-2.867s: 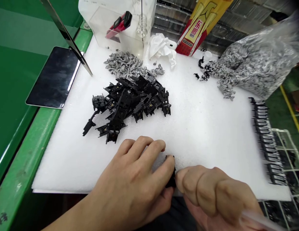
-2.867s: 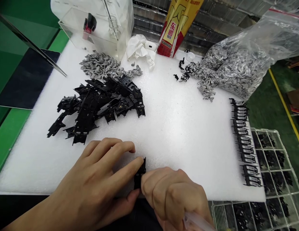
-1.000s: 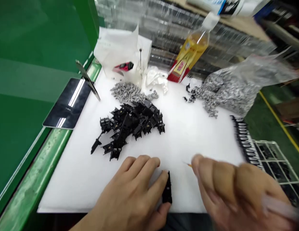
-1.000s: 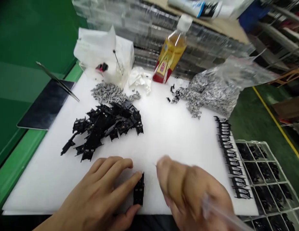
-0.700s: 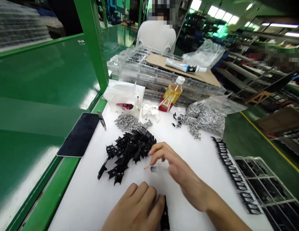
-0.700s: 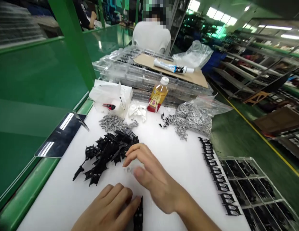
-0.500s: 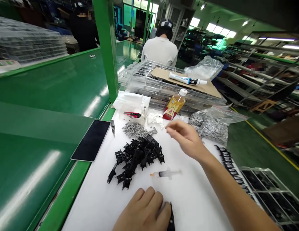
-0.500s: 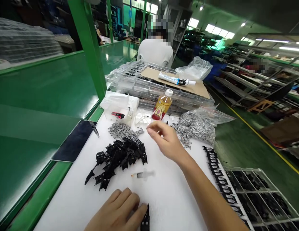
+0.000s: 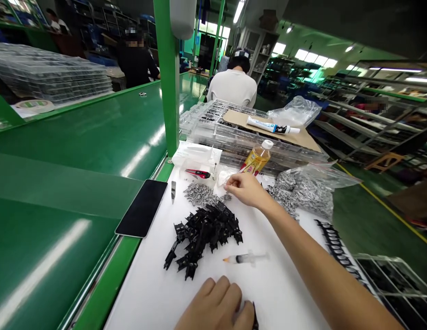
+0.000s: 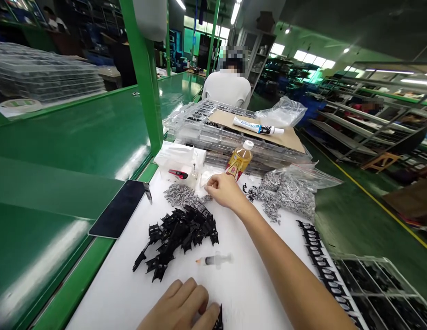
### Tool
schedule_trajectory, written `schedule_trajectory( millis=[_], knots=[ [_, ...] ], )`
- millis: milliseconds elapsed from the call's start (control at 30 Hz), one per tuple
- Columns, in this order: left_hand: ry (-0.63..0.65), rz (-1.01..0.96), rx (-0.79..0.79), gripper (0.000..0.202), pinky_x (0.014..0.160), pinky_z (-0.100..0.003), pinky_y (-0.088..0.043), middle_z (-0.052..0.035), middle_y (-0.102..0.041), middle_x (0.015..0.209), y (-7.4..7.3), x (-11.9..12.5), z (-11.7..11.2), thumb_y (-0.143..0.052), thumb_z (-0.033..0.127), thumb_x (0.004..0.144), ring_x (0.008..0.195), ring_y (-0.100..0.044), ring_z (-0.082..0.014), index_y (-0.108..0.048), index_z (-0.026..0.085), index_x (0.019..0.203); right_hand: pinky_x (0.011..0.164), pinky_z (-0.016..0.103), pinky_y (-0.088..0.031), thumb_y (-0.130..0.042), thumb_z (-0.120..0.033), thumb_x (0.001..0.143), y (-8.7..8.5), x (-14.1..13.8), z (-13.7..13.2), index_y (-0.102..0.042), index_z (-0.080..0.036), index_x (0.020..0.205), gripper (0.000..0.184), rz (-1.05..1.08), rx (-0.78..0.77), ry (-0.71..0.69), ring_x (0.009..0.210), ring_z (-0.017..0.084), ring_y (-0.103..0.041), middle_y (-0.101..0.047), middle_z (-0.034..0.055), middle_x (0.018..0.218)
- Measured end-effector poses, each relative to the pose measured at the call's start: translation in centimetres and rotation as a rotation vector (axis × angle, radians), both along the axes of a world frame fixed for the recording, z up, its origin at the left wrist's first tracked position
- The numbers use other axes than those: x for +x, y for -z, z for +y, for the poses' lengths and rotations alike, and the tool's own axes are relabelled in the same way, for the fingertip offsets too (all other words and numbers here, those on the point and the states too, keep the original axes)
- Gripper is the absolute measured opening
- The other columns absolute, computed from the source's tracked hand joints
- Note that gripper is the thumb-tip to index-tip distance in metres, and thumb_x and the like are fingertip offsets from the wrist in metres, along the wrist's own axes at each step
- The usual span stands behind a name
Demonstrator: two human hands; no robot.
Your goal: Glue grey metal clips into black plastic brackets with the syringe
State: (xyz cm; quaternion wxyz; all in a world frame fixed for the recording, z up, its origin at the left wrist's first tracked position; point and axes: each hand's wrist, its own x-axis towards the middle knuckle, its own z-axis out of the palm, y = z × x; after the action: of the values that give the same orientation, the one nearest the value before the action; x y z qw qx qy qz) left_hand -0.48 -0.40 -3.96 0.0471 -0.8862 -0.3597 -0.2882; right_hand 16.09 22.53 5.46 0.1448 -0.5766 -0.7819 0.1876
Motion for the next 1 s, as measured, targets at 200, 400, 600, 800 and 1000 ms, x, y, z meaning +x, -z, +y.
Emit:
schedule_trajectory(
  millis=[200, 400, 600, 800, 1000],
  knots=[
    [0.004, 0.006, -0.037, 0.014, 0.064, -0.036, -0.031, -0.0004, -0.050, 0.078, -0.6, 0.1, -0.2, -0.072, 0.025, 0.091, 0.070, -0.045, -0.0194, -0.058, 0.022, 0.093, 0.057, 0.032, -0.044, -0.061, -0.047, 0.102, -2.2, 7.1, -12.5, -0.077, -0.024, 0.088, 0.031, 0.105, 0.144, -0.033, 0.067, 0.019, -0.059, -0.065, 0.0037, 0.074],
    [0.074, -0.029, -0.139, 0.030, 0.068, -0.038, -0.037, -0.0015, -0.057, 0.086, -1.4, 0.0, -0.2, -0.067, 0.047, 0.098, 0.075, -0.051, -0.0210, -0.063, 0.019, 0.106, 0.063, 0.030, -0.057, -0.059, -0.037, 0.105, 2.9, 8.7, -22.6, -0.076, -0.028, 0.095, 0.021, 0.166, -0.023, 0.026, 0.072, 0.018, -0.068, -0.065, 0.0027, 0.084],
    [0.058, -0.103, -0.333, 0.034, 0.071, -0.039, -0.041, -0.0037, -0.062, 0.096, -2.4, -0.2, -0.4, -0.076, 0.031, 0.084, 0.084, -0.052, -0.0243, -0.065, 0.018, 0.114, 0.054, 0.025, -0.052, -0.069, -0.030, 0.101, 5.1, 8.7, -23.6, -0.077, -0.027, 0.099, 0.008, 0.296, 0.075, 0.180, 0.071, 0.015, -0.063, -0.062, 0.0029, 0.089],
    [0.070, -0.053, -0.466, 0.034, 0.076, -0.043, -0.044, -0.0051, -0.063, 0.103, -3.4, -0.3, -0.7, -0.070, 0.021, 0.085, 0.090, -0.053, -0.0266, -0.063, 0.019, 0.118, 0.055, 0.022, -0.052, -0.065, -0.026, 0.103, 4.3, 9.6, -23.4, -0.075, -0.027, 0.103, 0.010, 0.306, -0.004, 0.130, 0.076, 0.015, -0.065, -0.061, 0.0034, 0.090],
    [0.099, -0.035, -0.596, 0.030, 0.079, -0.044, -0.044, -0.0047, -0.061, 0.106, -3.9, -0.6, -0.3, -0.066, 0.027, 0.093, 0.093, -0.054, -0.0269, -0.061, 0.022, 0.122, 0.066, 0.023, -0.055, -0.066, -0.016, 0.100, 3.1, 7.8, -24.8, -0.072, -0.027, 0.101, 0.012, 0.388, 0.046, 0.005, 0.075, 0.013, -0.066, -0.063, 0.0001, 0.085]
  ],
)
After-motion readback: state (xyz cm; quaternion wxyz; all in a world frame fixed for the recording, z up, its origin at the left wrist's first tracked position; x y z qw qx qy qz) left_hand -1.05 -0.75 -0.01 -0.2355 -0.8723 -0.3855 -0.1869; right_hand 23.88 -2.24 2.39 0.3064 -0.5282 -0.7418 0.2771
